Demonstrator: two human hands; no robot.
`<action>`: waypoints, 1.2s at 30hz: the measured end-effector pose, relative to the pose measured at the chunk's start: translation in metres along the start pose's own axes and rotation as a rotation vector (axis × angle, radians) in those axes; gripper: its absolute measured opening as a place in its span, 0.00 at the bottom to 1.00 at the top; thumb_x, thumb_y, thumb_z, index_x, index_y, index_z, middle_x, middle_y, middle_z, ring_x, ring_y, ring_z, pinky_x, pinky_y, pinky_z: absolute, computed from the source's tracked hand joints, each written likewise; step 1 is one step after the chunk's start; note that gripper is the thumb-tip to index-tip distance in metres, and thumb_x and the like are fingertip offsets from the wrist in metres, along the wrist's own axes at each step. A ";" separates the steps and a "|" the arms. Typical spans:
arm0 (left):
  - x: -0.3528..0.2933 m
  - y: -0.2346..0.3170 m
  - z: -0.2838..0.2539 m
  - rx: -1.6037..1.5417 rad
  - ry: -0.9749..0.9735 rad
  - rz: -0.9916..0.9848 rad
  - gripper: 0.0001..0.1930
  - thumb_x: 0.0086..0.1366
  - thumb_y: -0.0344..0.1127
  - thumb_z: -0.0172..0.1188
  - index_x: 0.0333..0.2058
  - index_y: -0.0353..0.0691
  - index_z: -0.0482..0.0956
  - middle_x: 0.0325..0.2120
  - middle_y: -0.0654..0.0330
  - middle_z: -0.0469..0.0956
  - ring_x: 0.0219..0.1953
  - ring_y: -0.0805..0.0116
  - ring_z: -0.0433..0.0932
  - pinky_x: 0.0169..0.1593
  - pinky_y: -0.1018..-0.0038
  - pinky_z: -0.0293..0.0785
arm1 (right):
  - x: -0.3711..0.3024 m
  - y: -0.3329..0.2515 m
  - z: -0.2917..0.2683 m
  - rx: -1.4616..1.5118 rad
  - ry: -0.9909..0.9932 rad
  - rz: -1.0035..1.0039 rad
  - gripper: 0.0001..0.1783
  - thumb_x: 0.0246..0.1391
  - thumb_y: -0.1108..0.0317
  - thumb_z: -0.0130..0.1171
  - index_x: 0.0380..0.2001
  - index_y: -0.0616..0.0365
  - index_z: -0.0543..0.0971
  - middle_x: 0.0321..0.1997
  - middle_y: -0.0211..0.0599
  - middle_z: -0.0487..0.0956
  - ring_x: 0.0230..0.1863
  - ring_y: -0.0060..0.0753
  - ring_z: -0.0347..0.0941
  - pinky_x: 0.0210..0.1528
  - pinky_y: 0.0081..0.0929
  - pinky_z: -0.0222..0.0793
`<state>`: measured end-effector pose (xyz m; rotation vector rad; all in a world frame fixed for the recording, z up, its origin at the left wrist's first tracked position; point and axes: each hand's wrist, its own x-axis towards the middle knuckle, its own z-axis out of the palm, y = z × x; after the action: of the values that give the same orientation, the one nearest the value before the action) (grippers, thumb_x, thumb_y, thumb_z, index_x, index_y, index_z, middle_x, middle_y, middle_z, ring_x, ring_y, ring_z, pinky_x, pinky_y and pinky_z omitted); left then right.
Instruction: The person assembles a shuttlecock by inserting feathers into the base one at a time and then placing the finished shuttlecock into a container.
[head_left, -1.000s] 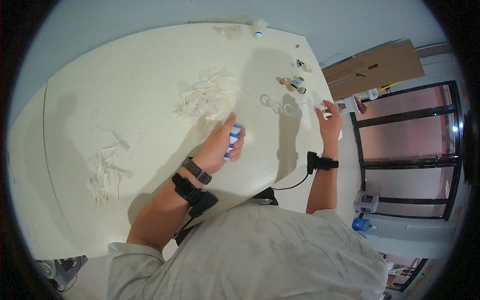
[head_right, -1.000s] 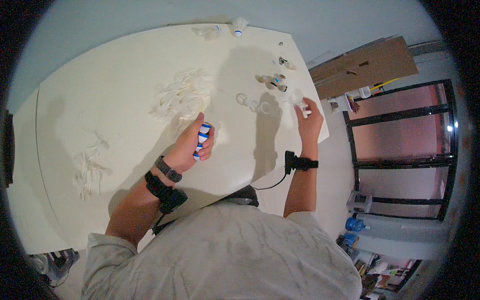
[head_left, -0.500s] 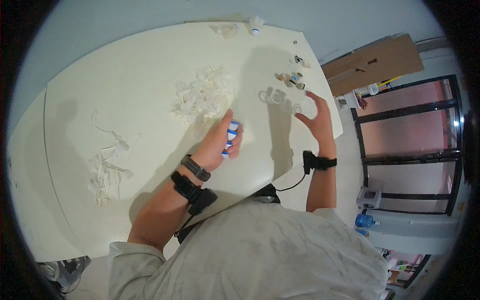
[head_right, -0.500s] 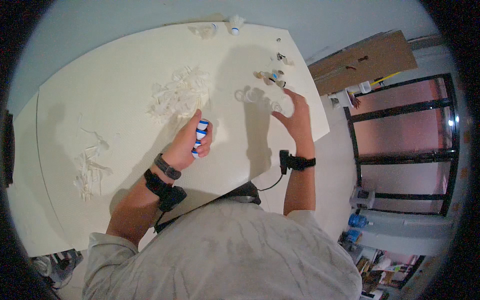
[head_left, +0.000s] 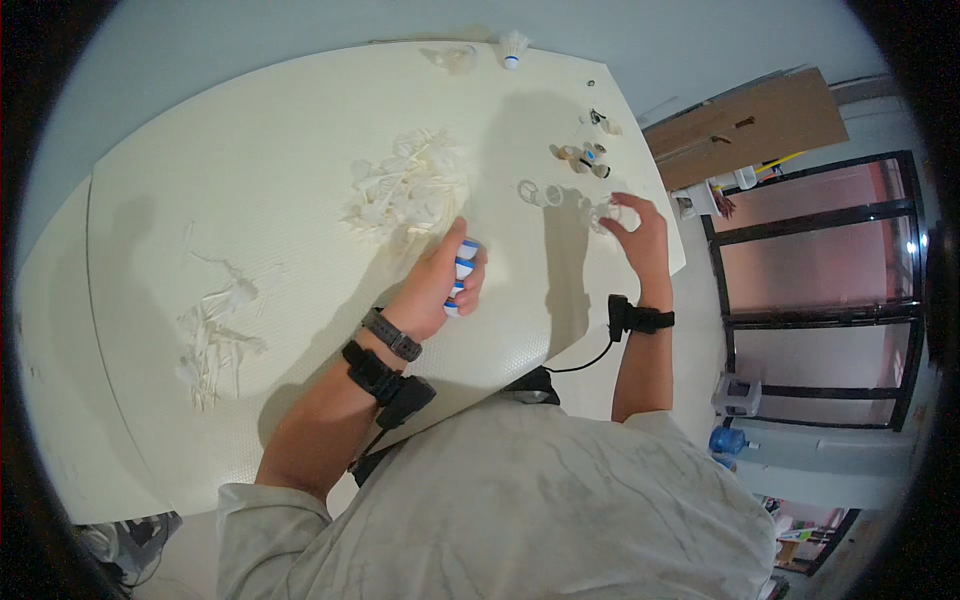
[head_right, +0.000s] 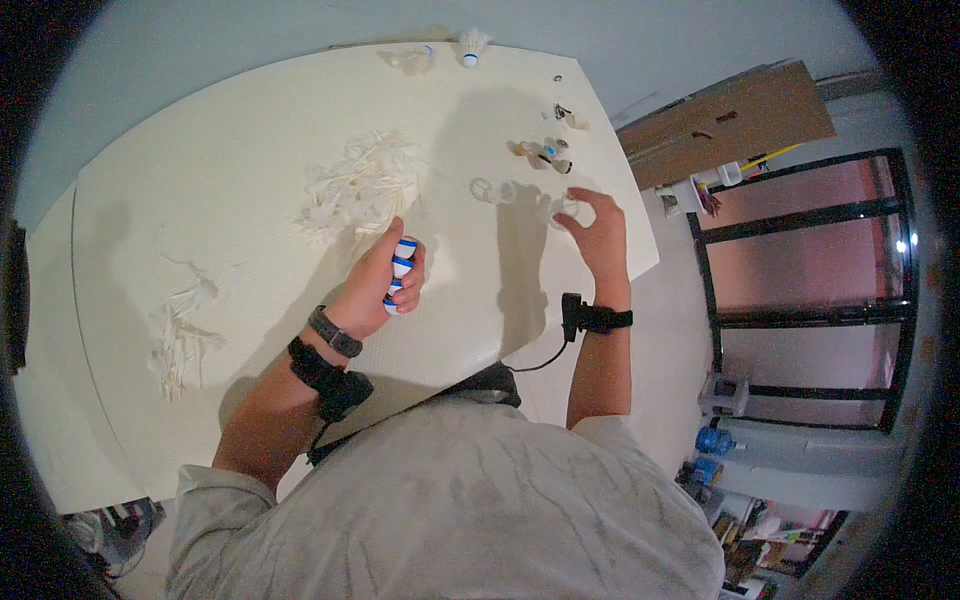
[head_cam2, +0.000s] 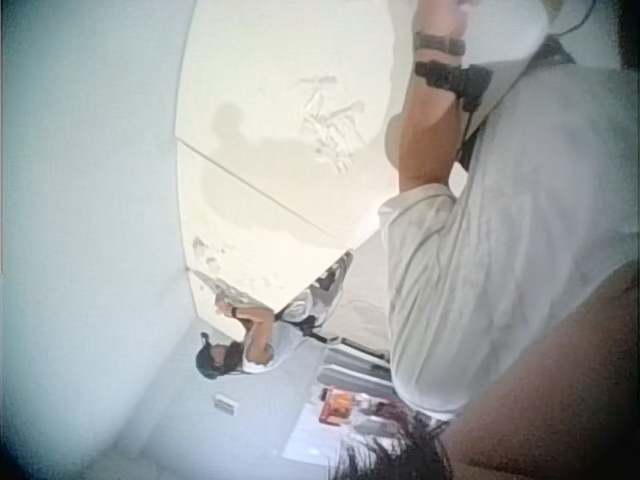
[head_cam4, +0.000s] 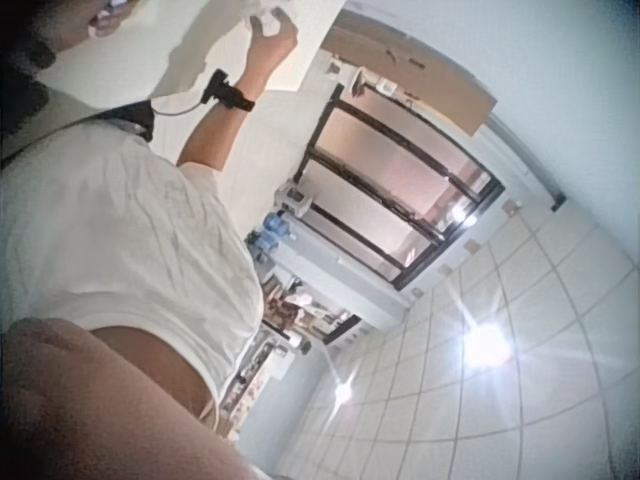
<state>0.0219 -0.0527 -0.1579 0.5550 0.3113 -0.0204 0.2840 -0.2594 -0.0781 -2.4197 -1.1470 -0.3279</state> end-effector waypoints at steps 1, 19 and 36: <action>0.000 0.000 0.001 0.002 -0.006 0.000 0.29 0.77 0.63 0.38 0.31 0.43 0.71 0.14 0.69 0.62 0.12 0.76 0.57 0.19 0.76 0.58 | -0.004 0.007 0.002 -0.028 -0.080 -0.017 0.24 0.41 0.69 0.77 0.45 0.59 0.85 0.46 0.45 0.85 0.50 0.47 0.80 0.56 0.38 0.75; -0.003 0.000 0.000 0.030 -0.017 0.029 0.29 0.78 0.62 0.38 0.32 0.42 0.71 0.15 0.69 0.62 0.14 0.76 0.59 0.19 0.77 0.58 | -0.007 0.008 0.012 -0.073 -0.185 -0.002 0.42 0.34 0.67 0.81 0.58 0.55 0.78 0.53 0.42 0.84 0.57 0.47 0.77 0.65 0.38 0.67; -0.002 0.000 0.003 0.024 -0.011 0.024 0.29 0.78 0.62 0.38 0.31 0.42 0.70 0.15 0.69 0.62 0.13 0.76 0.58 0.19 0.76 0.59 | 0.013 -0.057 0.028 0.186 0.015 -0.079 0.20 0.50 0.70 0.73 0.48 0.54 0.83 0.49 0.39 0.85 0.49 0.41 0.81 0.51 0.35 0.76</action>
<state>0.0206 -0.0543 -0.1543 0.5820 0.2942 -0.0042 0.2481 -0.2051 -0.0812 -2.2123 -1.2123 -0.2509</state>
